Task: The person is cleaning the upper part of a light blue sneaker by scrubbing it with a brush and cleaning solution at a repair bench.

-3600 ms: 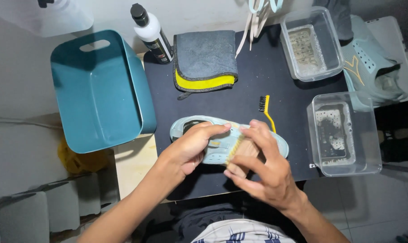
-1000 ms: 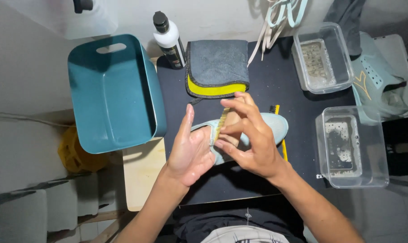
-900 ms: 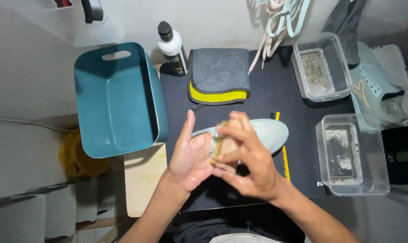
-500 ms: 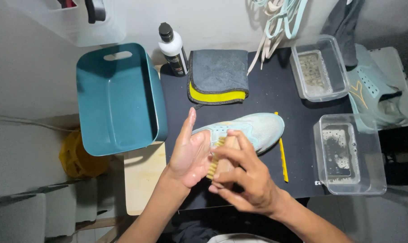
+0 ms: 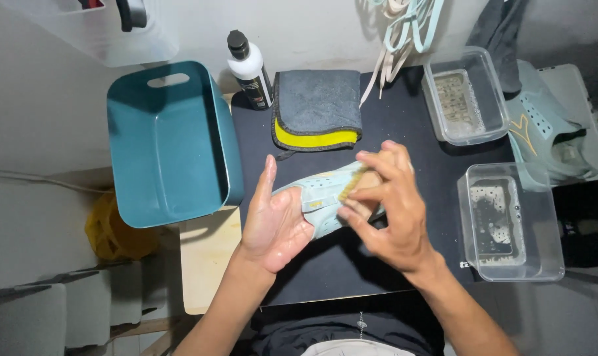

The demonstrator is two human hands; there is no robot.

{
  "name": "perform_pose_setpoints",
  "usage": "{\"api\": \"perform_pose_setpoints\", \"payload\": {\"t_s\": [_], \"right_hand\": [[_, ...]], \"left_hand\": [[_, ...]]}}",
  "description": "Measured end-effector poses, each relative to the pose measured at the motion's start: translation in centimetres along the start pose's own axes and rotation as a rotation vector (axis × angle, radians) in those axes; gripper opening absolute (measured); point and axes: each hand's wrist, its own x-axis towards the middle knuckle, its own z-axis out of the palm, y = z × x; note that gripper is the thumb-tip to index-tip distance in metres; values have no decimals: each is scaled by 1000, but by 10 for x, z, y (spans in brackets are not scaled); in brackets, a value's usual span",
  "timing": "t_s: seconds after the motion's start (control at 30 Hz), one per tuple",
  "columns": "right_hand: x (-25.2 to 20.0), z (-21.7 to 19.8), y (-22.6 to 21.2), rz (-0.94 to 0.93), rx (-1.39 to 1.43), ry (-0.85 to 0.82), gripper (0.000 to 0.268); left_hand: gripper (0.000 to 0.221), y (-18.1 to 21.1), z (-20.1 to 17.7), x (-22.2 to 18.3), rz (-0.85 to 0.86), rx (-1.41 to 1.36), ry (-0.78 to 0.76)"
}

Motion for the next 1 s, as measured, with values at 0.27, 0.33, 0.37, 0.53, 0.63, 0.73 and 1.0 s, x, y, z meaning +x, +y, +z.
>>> {"api": "perform_pose_setpoints", "payload": {"t_s": [0.27,0.33,0.37,0.53,0.63,0.73,1.0], "right_hand": [[-18,24,1,-123,184,-2,15],[-5,6,14,-76,42,15,15],[5,-2,21,-36,-97,34,15],[14,-16,26,58,-176,82,17],[5,9,-2,44,-50,48,18],[-4,12,-30,-58,192,-93,20],[14,-29,16,-53,-212,-83,17]], "left_hand": [[110,-5,51,-4,14,253,315],[109,-8,52,-3,33,293,315],[109,-7,52,-2,59,337,312],[110,-13,41,-7,84,280,298],[108,-15,33,-3,90,301,301],[95,-13,11,-6,70,243,281],[91,-17,17,-20,236,290,26]]}}
